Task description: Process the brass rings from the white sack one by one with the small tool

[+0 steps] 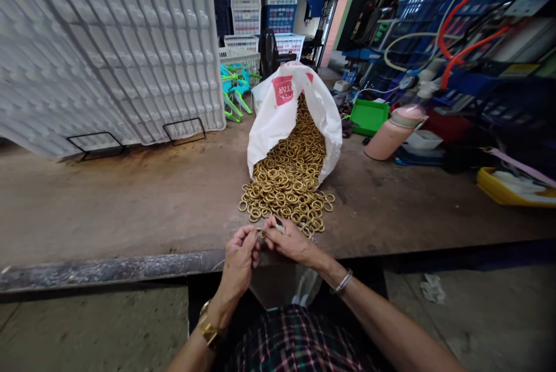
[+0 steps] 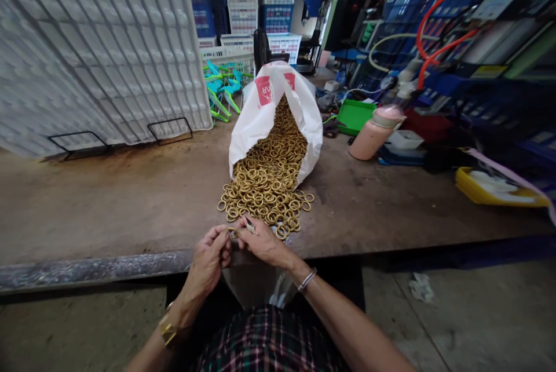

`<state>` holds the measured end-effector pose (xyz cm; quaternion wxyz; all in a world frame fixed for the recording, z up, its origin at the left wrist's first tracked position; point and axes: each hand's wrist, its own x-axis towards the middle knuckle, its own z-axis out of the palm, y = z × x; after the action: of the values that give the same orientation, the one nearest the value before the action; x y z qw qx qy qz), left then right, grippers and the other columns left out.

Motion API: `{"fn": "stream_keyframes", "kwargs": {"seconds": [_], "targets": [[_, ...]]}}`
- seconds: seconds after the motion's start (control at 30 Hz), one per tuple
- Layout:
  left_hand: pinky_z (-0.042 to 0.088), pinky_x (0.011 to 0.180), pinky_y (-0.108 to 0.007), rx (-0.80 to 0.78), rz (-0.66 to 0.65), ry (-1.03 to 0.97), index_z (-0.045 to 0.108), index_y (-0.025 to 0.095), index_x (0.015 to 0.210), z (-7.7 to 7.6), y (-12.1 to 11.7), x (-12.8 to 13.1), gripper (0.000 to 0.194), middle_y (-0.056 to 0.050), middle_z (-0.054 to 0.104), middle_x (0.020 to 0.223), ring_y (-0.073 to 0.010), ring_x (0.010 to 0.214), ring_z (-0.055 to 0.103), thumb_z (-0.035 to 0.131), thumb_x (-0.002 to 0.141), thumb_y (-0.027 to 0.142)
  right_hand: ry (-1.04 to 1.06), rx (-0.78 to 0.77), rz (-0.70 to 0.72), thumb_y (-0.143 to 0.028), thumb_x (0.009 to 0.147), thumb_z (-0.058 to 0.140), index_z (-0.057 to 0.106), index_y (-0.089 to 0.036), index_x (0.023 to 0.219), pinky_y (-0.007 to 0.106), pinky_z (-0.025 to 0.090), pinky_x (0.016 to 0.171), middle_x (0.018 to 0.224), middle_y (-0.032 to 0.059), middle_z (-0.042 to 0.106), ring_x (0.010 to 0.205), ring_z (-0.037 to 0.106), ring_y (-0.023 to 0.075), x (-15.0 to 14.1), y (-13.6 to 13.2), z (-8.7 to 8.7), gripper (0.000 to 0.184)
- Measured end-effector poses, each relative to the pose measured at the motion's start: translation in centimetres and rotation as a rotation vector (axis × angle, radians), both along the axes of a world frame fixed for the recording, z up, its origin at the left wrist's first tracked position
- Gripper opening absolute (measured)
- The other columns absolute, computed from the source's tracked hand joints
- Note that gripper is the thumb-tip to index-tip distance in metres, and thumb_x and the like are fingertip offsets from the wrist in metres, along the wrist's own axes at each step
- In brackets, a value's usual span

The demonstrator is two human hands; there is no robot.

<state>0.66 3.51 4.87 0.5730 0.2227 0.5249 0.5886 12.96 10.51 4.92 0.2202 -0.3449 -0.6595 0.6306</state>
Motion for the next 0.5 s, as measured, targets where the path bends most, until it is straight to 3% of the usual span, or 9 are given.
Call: {"fn": "stream_keyframes", "kwargs": {"seconds": [0.1, 0.23, 0.5], "targets": [[0.024, 0.037, -0.015, 0.005, 0.009, 0.130, 0.054, 0.015, 0.081, -0.27, -0.11, 0.06, 0.033, 0.007, 0.045, 0.051, -0.0026, 0.038, 0.033, 0.061, 0.072, 0.045, -0.001, -0.035, -0.041, -0.035, 0.084, 0.043, 0.048, -0.018, 0.075, 0.017, 0.027, 0.043, 0.054, -0.0068, 0.048, 0.042, 0.033, 0.0051, -0.19, -0.17, -0.53, 0.020], [0.026, 0.039, -0.015, 0.006, -0.010, 0.268, 0.055, 0.014, 0.075, 0.10, -0.39, 0.24, 0.032, 0.006, 0.046, 0.052, -0.0035, 0.040, 0.035, 0.060, 0.072, 0.046, -0.062, 0.045, -0.096, -0.039, 0.082, 0.044, 0.046, -0.017, 0.067, 0.018, 0.030, 0.048, 0.054, -0.0058, 0.047, 0.048, 0.037, 0.0062, -0.47, -0.27, -0.62, 0.027], [0.022, 0.036, -0.014, -0.080, -0.122, 0.137, 0.050, 0.017, 0.081, 0.29, -0.86, 0.20, 0.030, 0.006, 0.047, 0.055, -0.0033, 0.039, 0.033, 0.055, 0.076, 0.046, -0.065, 0.072, -0.148, -0.028, 0.077, 0.048, 0.047, -0.018, 0.068, 0.019, 0.032, 0.056, 0.058, -0.0068, 0.045, 0.055, 0.039, 0.0070, -0.65, -0.21, -0.38, 0.013]]}}
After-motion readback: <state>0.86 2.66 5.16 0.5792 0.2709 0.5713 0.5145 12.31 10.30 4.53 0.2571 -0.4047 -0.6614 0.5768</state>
